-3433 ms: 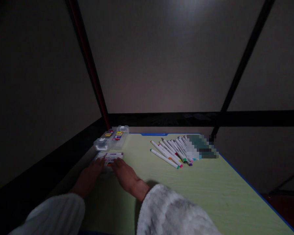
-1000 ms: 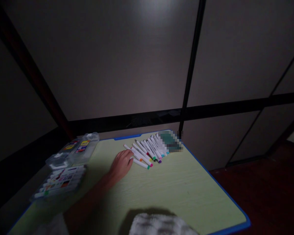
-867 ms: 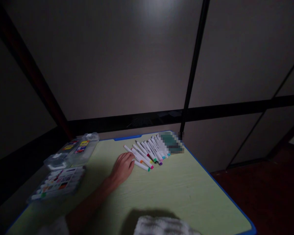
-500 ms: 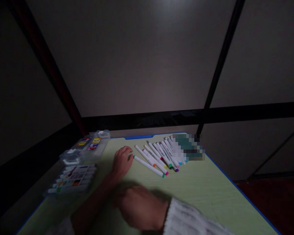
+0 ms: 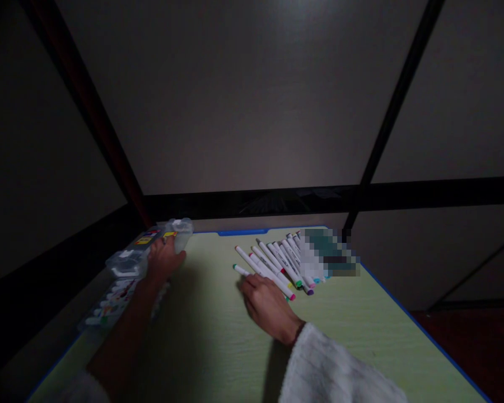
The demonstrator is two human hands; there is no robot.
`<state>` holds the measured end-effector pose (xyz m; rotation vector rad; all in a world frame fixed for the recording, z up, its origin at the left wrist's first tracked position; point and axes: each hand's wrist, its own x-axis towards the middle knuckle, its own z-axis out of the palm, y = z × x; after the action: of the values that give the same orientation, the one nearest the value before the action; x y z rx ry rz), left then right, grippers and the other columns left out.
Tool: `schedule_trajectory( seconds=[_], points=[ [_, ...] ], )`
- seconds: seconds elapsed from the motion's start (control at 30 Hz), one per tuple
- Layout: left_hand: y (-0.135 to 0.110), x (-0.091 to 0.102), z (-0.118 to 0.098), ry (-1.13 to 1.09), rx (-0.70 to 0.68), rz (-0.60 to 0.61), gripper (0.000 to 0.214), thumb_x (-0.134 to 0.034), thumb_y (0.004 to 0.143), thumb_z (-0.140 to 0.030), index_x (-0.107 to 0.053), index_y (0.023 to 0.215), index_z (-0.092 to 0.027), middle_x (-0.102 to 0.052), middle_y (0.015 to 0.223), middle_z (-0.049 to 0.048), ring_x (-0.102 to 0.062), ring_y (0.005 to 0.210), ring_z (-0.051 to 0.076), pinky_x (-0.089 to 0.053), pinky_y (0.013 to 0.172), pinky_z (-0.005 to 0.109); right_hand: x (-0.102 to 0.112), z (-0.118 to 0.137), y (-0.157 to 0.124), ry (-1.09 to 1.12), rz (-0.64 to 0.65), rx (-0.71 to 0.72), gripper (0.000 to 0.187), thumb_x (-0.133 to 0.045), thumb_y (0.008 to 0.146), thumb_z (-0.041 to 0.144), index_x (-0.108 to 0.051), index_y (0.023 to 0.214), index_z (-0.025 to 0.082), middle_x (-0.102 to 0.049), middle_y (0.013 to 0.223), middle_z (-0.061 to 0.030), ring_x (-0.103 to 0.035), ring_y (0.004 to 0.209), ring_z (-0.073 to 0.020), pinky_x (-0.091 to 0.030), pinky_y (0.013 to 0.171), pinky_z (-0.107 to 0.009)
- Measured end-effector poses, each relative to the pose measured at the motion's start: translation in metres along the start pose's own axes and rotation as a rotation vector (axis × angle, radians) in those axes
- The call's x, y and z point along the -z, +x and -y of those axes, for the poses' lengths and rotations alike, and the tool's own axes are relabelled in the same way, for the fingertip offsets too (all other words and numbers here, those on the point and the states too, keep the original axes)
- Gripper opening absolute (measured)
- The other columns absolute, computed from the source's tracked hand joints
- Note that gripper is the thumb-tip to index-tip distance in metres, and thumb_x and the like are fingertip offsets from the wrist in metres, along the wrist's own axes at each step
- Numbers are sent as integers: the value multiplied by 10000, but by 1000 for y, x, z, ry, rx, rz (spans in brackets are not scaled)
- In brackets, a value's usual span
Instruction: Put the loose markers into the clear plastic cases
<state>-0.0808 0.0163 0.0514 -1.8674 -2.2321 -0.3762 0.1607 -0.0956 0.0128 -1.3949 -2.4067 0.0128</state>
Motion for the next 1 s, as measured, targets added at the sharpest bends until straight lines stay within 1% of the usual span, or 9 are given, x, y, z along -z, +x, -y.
schedule_trajectory(
  seconds=[0.07,0.17,0.3,0.5,0.73,0.83,0.93,1.0],
  points=[
    [2,-3,6,12,18,13,471,-482,762,-308,-441,1185,-103,-488,1130,203,-457,1084,333,-378,853,391,0,0,0,0,-8,1,165,-412,839,109,-568,822,156,-592,868,-73,-537,817,-177,-412,727,-290],
    [3,-7,9,27,33,18,466,-477,763,-300,-436,1177,-90,-486,1123,207,-472,1066,325,-363,871,382,0,1,0,-3,-3,8,168,-408,846,117,-570,819,154,-589,862,-74,-530,806,-172,-409,719,-290],
    [3,-8,8,39,39,14,467,-466,771,-292,-420,1183,-78,-484,1120,211,-469,1070,323,-353,880,375,0,0,0,-11,13,17,168,-404,851,129,-565,807,150,-589,848,-70,-529,799,-170,-408,712,-288],
    [2,-9,7,48,90,28,478,-482,767,-317,-424,1173,-70,-494,1106,238,-483,1039,355,-381,816,402,0,0,-1,-34,16,34,154,-414,851,134,-563,812,151,-590,859,-68,-533,810,-171,-401,714,-282],
    [2,-9,7,41,100,52,472,-480,769,-330,-420,1161,-74,-522,1079,238,-507,1020,350,-395,801,405,4,2,-1,-46,23,36,140,-427,844,126,-562,825,158,-584,868,-63,-528,803,-168,-385,709,-278],
    [2,-9,8,40,101,62,470,-483,769,-341,-422,1155,-78,-512,1095,244,-497,1037,355,-391,813,414,10,0,-1,-70,-14,-19,157,-421,832,108,-565,875,154,-575,921,-81,-514,865,-189,-379,744,-299],
    [3,-10,8,39,108,71,473,-479,771,-349,-409,1164,-96,-494,1125,235,-480,1063,356,-389,821,425,17,-7,-2,-105,-76,-142,254,-442,800,92,-546,1023,153,-542,1085,-112,-478,1000,-225,-369,811,-333],
    [3,-10,8,36,112,77,479,-478,770,-354,-400,1169,-102,-483,1137,232,-472,1073,356,-391,819,426,18,-13,-3,-139,-107,-219,309,-459,799,122,-521,1099,158,-502,1180,-125,-443,1069,-249,-356,850,-364]
  ],
)
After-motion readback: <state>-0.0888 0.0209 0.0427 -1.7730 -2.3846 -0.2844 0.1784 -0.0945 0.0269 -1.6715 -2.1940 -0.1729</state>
